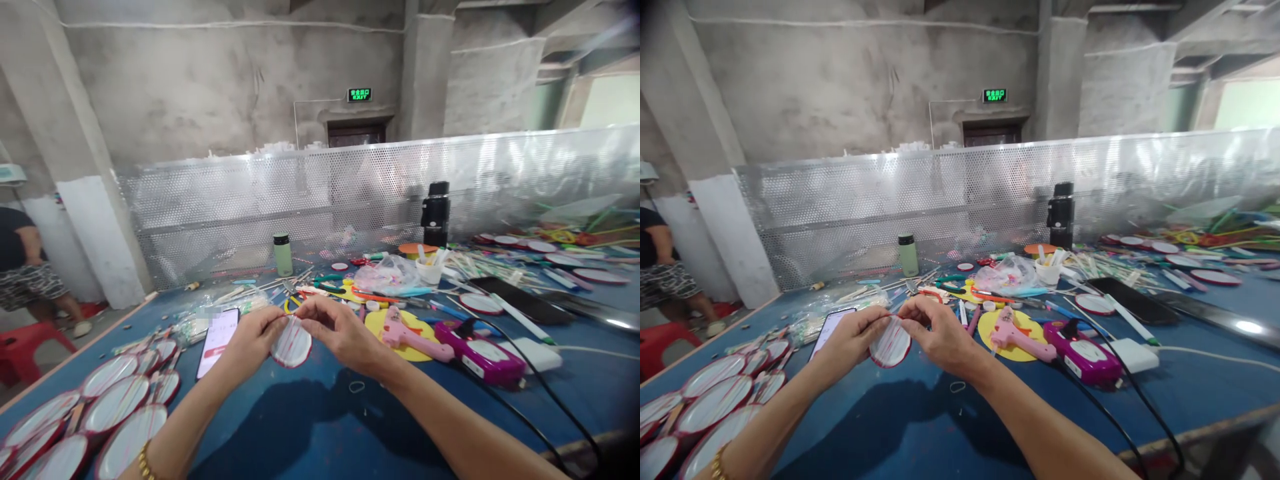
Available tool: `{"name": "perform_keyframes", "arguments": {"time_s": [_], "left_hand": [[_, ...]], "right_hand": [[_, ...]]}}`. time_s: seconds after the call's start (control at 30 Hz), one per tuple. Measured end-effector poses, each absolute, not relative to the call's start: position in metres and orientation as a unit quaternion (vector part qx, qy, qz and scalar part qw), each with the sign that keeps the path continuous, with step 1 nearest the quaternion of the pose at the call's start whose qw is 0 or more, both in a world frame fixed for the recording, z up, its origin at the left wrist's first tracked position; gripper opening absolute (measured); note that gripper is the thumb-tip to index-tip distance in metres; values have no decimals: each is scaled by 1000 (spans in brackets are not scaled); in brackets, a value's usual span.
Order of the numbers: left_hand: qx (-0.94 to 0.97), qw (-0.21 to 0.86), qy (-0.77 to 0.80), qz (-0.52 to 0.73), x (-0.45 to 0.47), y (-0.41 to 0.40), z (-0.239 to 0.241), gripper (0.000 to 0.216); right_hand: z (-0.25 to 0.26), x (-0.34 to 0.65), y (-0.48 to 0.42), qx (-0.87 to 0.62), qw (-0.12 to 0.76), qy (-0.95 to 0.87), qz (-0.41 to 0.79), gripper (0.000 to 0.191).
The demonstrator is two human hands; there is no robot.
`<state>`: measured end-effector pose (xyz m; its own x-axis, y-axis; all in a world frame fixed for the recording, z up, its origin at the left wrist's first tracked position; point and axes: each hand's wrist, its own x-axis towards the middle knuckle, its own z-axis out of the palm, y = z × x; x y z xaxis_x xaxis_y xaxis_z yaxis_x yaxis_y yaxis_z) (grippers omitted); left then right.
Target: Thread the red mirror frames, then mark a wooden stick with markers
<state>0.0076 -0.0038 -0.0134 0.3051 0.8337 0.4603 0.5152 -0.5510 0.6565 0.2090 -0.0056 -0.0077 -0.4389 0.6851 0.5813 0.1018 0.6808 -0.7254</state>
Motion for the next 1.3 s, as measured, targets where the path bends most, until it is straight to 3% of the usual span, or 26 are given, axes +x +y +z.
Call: {"name": "perform_keyframes", "arguments": {"time_s": [1.3], "left_hand": [[773,221,425,417,10,-9,-12,30]], "right_hand": [[-13,209,-3,-253,478,-779,317,12]]}}
